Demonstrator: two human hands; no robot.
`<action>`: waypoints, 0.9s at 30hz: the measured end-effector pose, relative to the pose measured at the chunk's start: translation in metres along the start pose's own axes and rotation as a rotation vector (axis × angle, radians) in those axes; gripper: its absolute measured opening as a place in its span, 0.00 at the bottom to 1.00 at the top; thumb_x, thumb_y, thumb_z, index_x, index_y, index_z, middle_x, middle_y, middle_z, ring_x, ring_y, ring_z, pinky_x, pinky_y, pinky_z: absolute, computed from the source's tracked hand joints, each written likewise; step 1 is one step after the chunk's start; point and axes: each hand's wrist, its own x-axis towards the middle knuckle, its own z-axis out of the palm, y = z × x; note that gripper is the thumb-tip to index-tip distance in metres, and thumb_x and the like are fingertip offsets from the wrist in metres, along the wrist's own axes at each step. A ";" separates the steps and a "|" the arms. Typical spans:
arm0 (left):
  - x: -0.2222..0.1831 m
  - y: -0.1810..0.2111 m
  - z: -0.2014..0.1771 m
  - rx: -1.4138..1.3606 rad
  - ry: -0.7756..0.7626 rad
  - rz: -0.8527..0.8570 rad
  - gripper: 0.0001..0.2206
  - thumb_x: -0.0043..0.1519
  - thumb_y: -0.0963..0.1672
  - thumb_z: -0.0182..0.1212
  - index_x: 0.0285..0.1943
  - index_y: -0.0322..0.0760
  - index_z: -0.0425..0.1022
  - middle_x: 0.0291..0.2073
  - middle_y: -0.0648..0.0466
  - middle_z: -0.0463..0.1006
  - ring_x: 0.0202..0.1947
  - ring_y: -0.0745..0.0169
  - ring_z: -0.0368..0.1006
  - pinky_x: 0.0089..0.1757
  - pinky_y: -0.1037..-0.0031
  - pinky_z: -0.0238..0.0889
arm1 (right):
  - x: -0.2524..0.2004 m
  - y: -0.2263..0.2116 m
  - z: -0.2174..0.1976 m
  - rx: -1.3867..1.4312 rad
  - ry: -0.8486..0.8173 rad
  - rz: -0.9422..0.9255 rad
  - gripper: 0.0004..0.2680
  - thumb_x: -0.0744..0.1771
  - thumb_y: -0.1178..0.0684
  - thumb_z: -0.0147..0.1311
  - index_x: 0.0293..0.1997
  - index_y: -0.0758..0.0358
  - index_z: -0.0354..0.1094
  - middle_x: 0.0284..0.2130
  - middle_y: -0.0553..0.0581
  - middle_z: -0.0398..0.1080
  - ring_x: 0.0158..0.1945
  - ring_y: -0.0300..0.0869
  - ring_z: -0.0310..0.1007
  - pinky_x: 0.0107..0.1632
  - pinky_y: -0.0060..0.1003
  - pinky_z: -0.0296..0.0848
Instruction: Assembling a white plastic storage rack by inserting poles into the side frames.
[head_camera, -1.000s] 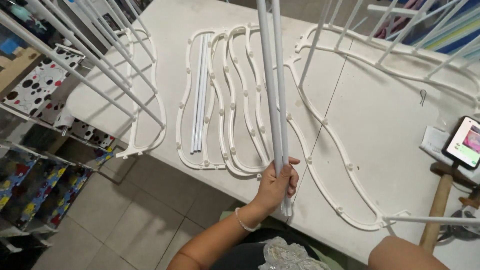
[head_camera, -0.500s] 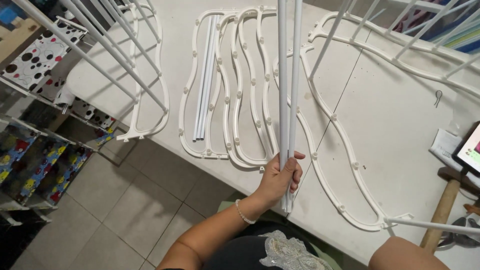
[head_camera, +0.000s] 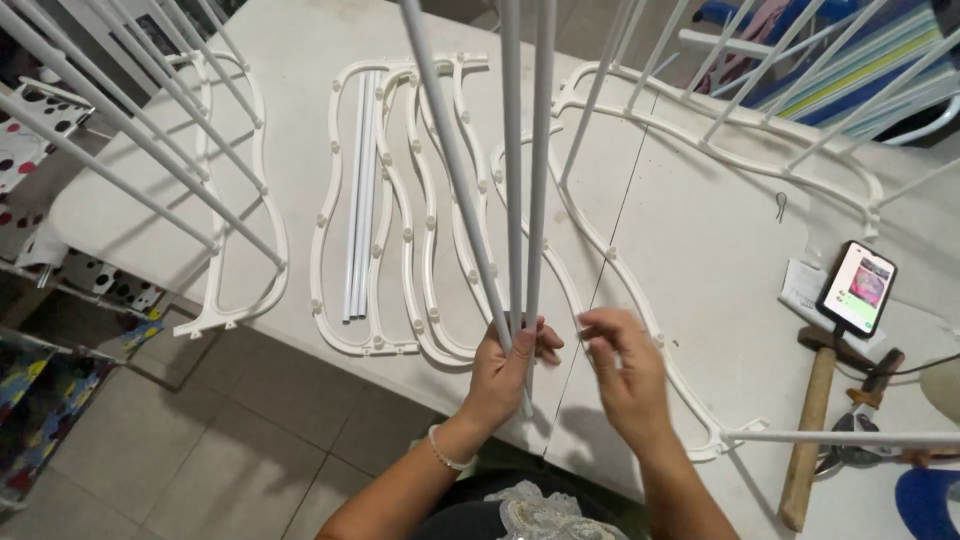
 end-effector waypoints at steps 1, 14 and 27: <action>0.002 0.001 -0.002 0.136 0.034 0.066 0.16 0.70 0.50 0.51 0.55 0.35 0.70 0.43 0.46 0.79 0.40 0.59 0.74 0.41 0.71 0.68 | -0.001 0.002 0.011 0.026 -0.203 0.245 0.13 0.70 0.50 0.46 0.60 0.62 0.62 0.51 0.58 0.71 0.48 0.43 0.75 0.52 0.35 0.77; 0.010 0.030 0.017 0.281 0.009 0.341 0.15 0.73 0.44 0.46 0.64 0.31 0.70 0.61 0.41 0.78 0.71 0.47 0.61 0.67 0.53 0.47 | 0.017 0.060 0.031 -0.184 -0.281 0.309 0.06 0.68 0.59 0.55 0.49 0.60 0.70 0.43 0.62 0.79 0.49 0.55 0.79 0.45 0.49 0.83; 0.001 0.012 0.004 0.152 0.028 0.246 0.13 0.72 0.44 0.48 0.61 0.32 0.70 0.60 0.37 0.78 0.63 0.39 0.72 0.63 0.49 0.56 | 0.089 0.120 -0.002 -0.278 -0.145 0.389 0.05 0.74 0.52 0.42 0.50 0.60 0.62 0.49 0.61 0.77 0.51 0.58 0.78 0.55 0.58 0.75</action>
